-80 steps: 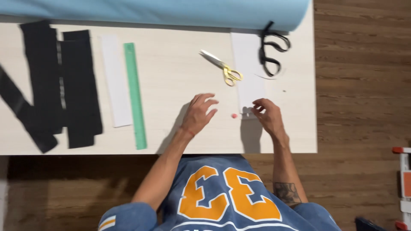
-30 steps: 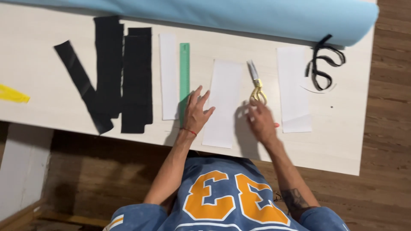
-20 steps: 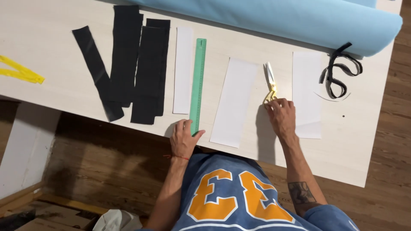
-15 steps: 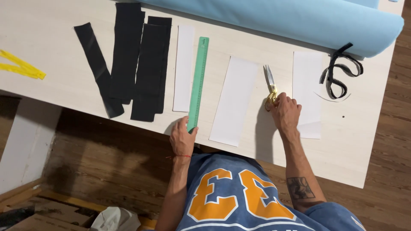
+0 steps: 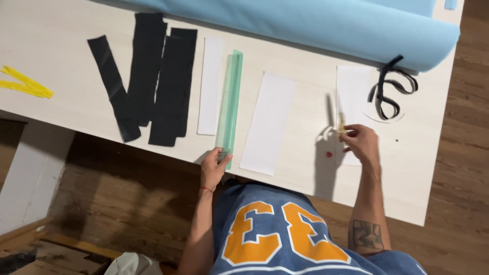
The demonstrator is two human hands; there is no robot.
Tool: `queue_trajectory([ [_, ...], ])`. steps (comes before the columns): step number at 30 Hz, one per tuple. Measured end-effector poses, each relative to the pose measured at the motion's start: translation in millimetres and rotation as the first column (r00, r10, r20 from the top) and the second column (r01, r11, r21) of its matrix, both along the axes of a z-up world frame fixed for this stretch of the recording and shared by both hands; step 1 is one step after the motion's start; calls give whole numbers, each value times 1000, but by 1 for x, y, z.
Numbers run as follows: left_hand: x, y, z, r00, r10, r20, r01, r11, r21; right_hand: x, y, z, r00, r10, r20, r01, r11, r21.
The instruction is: Measuring and cutting strips of material using a ruler and scissors on a workshop table.
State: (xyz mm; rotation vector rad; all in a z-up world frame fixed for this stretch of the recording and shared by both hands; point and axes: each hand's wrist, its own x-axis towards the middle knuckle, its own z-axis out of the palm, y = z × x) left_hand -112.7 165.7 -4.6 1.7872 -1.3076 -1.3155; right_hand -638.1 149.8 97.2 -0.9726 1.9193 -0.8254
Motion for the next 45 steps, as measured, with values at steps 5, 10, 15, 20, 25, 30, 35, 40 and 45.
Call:
queue_trajectory([
  [5,-56,36,14,785,27,-619,66,990,127,-58,74,-23,835,-102,-541,172,982,81],
  [10,-125,50,49,647,-238,-725,417,906,76,-87,112,-46,796,-195,-573,300,949,94],
  [15,-182,44,60,645,-434,-629,572,820,20,-67,122,-37,704,-220,-676,161,975,-150],
  [20,-229,41,69,687,-551,-474,610,792,-36,75,92,55,993,89,-79,-107,960,-260],
  [25,-241,16,50,695,-655,-297,594,755,-277,125,80,26,985,113,-133,-154,924,-351],
  [30,-202,-18,15,701,-644,306,642,382,-665,112,68,-5,987,-70,-147,27,961,-275],
  [35,-125,-55,28,561,-383,734,822,366,-437,88,63,-2,988,-34,-153,-12,958,-286],
  [40,-64,-63,10,495,-384,780,841,439,-318,68,41,20,919,147,-365,-245,940,-239],
  [45,-34,-84,21,643,-368,671,753,461,-469,73,-14,12,657,394,-643,-473,879,56],
])
